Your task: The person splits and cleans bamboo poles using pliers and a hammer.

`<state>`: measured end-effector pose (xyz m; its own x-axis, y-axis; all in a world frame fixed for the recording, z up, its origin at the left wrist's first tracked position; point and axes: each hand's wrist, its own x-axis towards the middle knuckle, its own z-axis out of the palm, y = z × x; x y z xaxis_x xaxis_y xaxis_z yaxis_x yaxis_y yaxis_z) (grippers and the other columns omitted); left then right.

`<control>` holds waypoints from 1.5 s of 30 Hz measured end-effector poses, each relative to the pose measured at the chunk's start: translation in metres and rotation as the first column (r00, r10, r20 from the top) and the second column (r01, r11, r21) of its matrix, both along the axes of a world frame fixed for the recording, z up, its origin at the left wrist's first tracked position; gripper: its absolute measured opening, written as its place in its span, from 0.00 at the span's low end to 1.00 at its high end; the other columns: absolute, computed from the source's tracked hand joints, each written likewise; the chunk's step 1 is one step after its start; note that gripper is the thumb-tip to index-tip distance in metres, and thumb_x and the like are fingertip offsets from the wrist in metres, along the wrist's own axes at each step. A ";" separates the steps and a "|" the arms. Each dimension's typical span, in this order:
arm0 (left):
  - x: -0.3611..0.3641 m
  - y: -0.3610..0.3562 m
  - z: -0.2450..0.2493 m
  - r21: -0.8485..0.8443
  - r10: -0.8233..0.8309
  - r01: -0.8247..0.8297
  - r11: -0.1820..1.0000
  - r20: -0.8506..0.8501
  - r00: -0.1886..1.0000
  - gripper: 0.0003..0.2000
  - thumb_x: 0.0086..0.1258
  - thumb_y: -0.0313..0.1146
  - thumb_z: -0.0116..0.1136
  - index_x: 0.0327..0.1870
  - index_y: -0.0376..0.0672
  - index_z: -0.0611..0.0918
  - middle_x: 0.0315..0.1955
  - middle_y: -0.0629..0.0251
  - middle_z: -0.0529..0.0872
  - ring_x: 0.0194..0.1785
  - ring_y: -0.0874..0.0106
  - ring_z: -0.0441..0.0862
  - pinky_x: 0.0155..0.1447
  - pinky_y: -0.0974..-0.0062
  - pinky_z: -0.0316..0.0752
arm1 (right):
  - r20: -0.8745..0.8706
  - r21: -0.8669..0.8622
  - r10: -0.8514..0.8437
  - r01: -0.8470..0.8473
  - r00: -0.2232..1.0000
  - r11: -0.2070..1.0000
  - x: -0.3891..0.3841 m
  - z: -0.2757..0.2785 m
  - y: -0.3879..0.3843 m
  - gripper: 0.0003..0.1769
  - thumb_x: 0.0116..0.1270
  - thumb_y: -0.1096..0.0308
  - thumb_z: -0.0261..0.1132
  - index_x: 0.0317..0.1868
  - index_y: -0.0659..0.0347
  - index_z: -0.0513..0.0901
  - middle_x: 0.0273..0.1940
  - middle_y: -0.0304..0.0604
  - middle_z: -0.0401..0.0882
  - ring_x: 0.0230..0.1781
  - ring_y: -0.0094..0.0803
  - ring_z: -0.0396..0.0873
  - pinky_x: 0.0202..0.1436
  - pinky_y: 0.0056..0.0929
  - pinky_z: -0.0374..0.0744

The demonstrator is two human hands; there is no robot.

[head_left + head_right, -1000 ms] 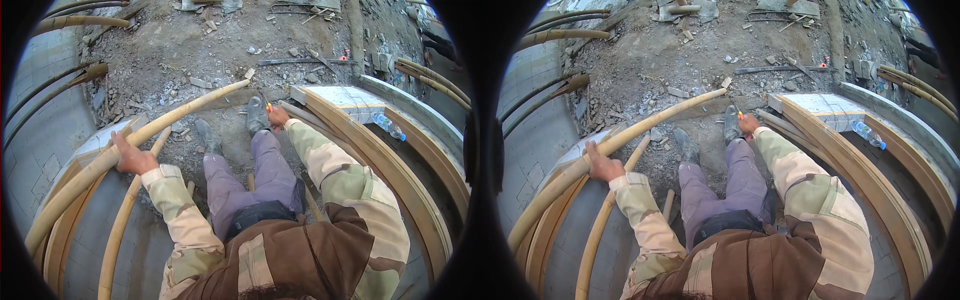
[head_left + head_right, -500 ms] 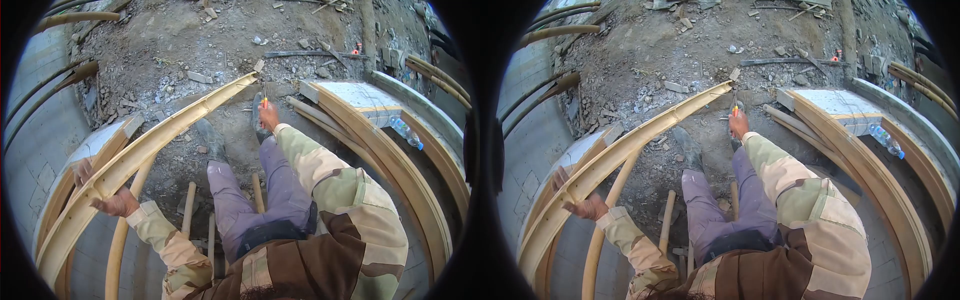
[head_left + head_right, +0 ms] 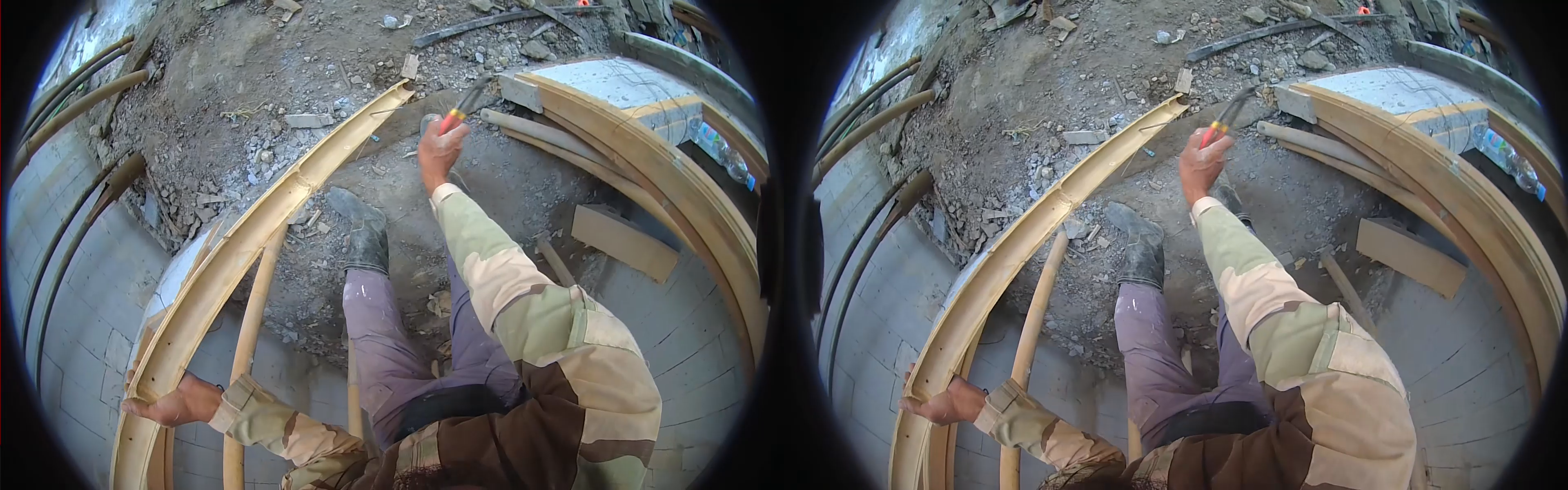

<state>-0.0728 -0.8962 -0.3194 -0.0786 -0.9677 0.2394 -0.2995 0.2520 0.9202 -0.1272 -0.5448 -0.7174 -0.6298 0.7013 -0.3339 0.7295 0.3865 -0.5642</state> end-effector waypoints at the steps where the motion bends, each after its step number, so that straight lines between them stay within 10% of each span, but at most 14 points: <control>1: -0.002 0.003 0.000 -0.003 0.017 -0.017 1.000 0.005 1.000 0.32 0.82 0.56 0.46 0.59 0.27 0.76 0.53 0.47 0.80 0.60 0.54 0.79 0.68 0.48 0.77 | -0.024 0.001 0.089 -0.089 0.996 0.996 0.017 -0.014 -0.012 0.23 0.70 0.55 0.65 0.50 0.69 0.71 0.41 0.67 0.85 0.42 0.65 0.85 0.48 0.57 0.79; 5: -0.019 0.023 0.001 -0.047 0.089 -0.087 0.995 0.048 0.995 0.31 0.84 0.54 0.43 0.59 0.26 0.77 0.53 0.48 0.81 0.58 0.55 0.82 0.69 0.49 0.78 | 0.383 -0.259 0.448 -0.371 0.808 0.892 0.048 -0.051 -0.017 0.25 0.71 0.56 0.65 0.54 0.70 0.70 0.42 0.68 0.84 0.43 0.66 0.84 0.47 0.56 0.80; 12: -0.007 0.020 0.000 0.012 -0.043 0.042 0.999 0.106 0.993 0.31 0.84 0.56 0.42 0.63 0.29 0.73 0.55 0.47 0.79 0.64 0.55 0.79 0.71 0.48 0.77 | 0.005 0.003 -0.131 0.131 0.991 0.991 0.031 -0.030 -0.009 0.26 0.73 0.56 0.62 0.56 0.72 0.69 0.43 0.70 0.83 0.44 0.66 0.84 0.46 0.56 0.81; 14: -0.012 0.025 0.000 -0.036 0.026 -0.023 0.999 0.083 0.996 0.30 0.84 0.53 0.44 0.57 0.27 0.80 0.50 0.50 0.84 0.56 0.56 0.83 0.68 0.54 0.80 | 0.111 -0.148 -0.017 0.034 0.994 0.988 0.046 -0.045 -0.032 0.28 0.71 0.55 0.63 0.57 0.71 0.69 0.44 0.70 0.83 0.45 0.67 0.84 0.49 0.57 0.80; 15: -0.010 0.025 0.001 -0.033 0.024 -0.021 0.999 0.083 0.996 0.30 0.84 0.53 0.44 0.57 0.27 0.80 0.50 0.50 0.84 0.56 0.56 0.83 0.68 0.54 0.80 | 0.271 -0.396 0.383 -0.261 0.883 0.880 0.051 -0.057 -0.028 0.30 0.68 0.53 0.65 0.58 0.70 0.70 0.46 0.70 0.83 0.47 0.67 0.83 0.53 0.57 0.79; 18: -0.011 0.018 0.001 -0.017 0.026 -0.025 1.000 0.066 0.997 0.30 0.84 0.53 0.43 0.58 0.27 0.79 0.51 0.49 0.84 0.58 0.56 0.82 0.68 0.54 0.80 | 0.292 -0.380 0.345 -0.223 0.892 0.898 0.051 -0.072 -0.017 0.32 0.66 0.52 0.65 0.59 0.69 0.70 0.46 0.70 0.84 0.48 0.67 0.83 0.56 0.58 0.78; 26: -0.011 0.027 -0.003 -0.086 0.024 -0.013 0.996 0.130 0.991 0.32 0.83 0.54 0.45 0.61 0.24 0.76 0.55 0.47 0.83 0.56 0.54 0.85 0.65 0.54 0.84 | -0.062 -0.066 -0.347 0.343 0.936 0.937 0.043 -0.035 -0.035 0.28 0.69 0.52 0.65 0.53 0.73 0.73 0.45 0.70 0.83 0.47 0.66 0.84 0.53 0.59 0.77; 28: -0.007 0.018 -0.006 -0.088 0.098 -0.086 0.992 0.141 0.985 0.33 0.83 0.55 0.45 0.62 0.25 0.76 0.56 0.48 0.83 0.54 0.55 0.86 0.62 0.57 0.86 | 0.291 -0.423 0.529 -0.390 0.797 0.818 0.078 -0.084 -0.045 0.26 0.72 0.53 0.64 0.50 0.72 0.71 0.42 0.70 0.83 0.46 0.67 0.83 0.50 0.61 0.76; 29: -0.007 0.012 -0.007 -0.102 0.170 -0.154 0.983 0.162 0.972 0.34 0.83 0.57 0.45 0.63 0.25 0.77 0.56 0.48 0.83 0.52 0.56 0.87 0.59 0.59 0.88 | 0.281 -0.421 0.529 -0.392 0.801 0.818 0.067 -0.078 -0.043 0.26 0.72 0.53 0.64 0.50 0.72 0.71 0.42 0.70 0.83 0.46 0.67 0.83 0.50 0.61 0.76; 38: 0.014 0.003 -0.007 -0.238 0.117 -0.017 0.971 0.414 0.903 0.35 0.82 0.60 0.42 0.61 0.30 0.82 0.55 0.52 0.86 0.49 0.64 0.88 0.56 0.63 0.88 | -0.110 -0.029 -0.300 0.298 0.948 0.954 0.025 -0.007 -0.024 0.20 0.72 0.58 0.63 0.46 0.68 0.71 0.43 0.73 0.82 0.48 0.68 0.83 0.52 0.58 0.77; 43: -0.005 0.019 -0.003 -0.251 0.168 -0.059 0.966 0.437 0.884 0.35 0.80 0.62 0.46 0.59 0.30 0.82 0.54 0.48 0.85 0.51 0.64 0.89 0.55 0.64 0.90 | 0.222 -0.361 0.461 -0.367 0.859 0.857 0.058 -0.066 -0.059 0.22 0.72 0.57 0.63 0.51 0.68 0.69 0.39 0.71 0.82 0.40 0.68 0.83 0.47 0.60 0.78; 45: -0.006 0.017 -0.002 -0.182 0.240 -0.188 0.965 0.335 0.911 0.36 0.79 0.62 0.47 0.59 0.29 0.81 0.54 0.48 0.85 0.51 0.64 0.90 0.55 0.65 0.90 | 0.136 -0.271 0.338 -0.293 0.931 0.917 0.038 -0.065 -0.052 0.23 0.72 0.57 0.63 0.51 0.69 0.68 0.39 0.72 0.82 0.40 0.69 0.83 0.46 0.60 0.78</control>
<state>-0.0789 -0.8789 -0.3217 0.0223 -0.9284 0.3708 -0.6578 0.2657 0.7048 -0.0894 -0.5968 -0.7824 -0.7197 0.3596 -0.5939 0.6884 0.4813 -0.5427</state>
